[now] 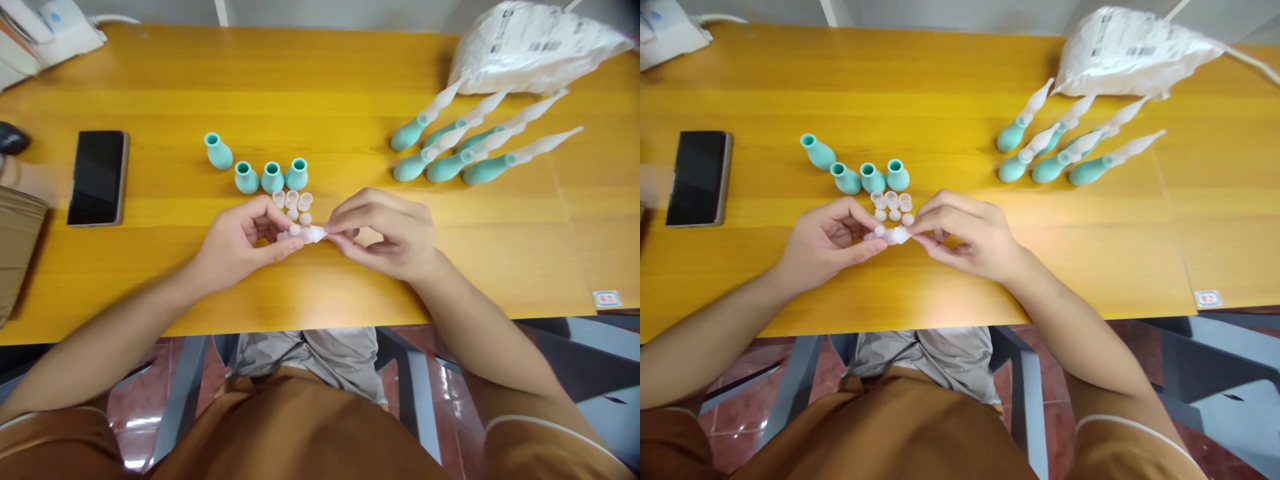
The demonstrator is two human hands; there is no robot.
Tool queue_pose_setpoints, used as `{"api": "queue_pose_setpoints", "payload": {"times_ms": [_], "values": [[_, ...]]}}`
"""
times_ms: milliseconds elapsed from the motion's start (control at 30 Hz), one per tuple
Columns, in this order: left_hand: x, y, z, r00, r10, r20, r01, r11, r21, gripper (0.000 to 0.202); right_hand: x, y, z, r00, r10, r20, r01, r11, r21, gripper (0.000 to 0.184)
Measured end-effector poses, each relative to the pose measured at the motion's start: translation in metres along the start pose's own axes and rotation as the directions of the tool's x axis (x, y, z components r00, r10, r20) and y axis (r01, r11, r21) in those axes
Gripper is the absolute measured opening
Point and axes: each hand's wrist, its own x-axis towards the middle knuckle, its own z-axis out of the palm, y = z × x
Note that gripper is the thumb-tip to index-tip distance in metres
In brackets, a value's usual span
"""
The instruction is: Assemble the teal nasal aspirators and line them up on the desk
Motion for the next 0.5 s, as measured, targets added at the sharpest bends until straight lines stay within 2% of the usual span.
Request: {"api": "queue_pose_setpoints", "payload": {"times_ms": [233, 500], "values": [[-0.0015, 0.0036, 0.0018, 0.993, -0.116, -0.007, 0.116, 0.993, -0.027, 0.037, -0.0022, 0.0025, -0.0005, 0.998, -0.063, 0.004, 0.063, 0.997, -0.048, 0.014], [-0.0034, 0.0065, 0.0026, 0.994, -0.108, -0.008, 0.108, 0.994, -0.008, 0.034, -0.0028, 0.0012, 0.0001, 0.997, -0.075, 0.003, 0.075, 0.997, -0.017, 0.015]]}}
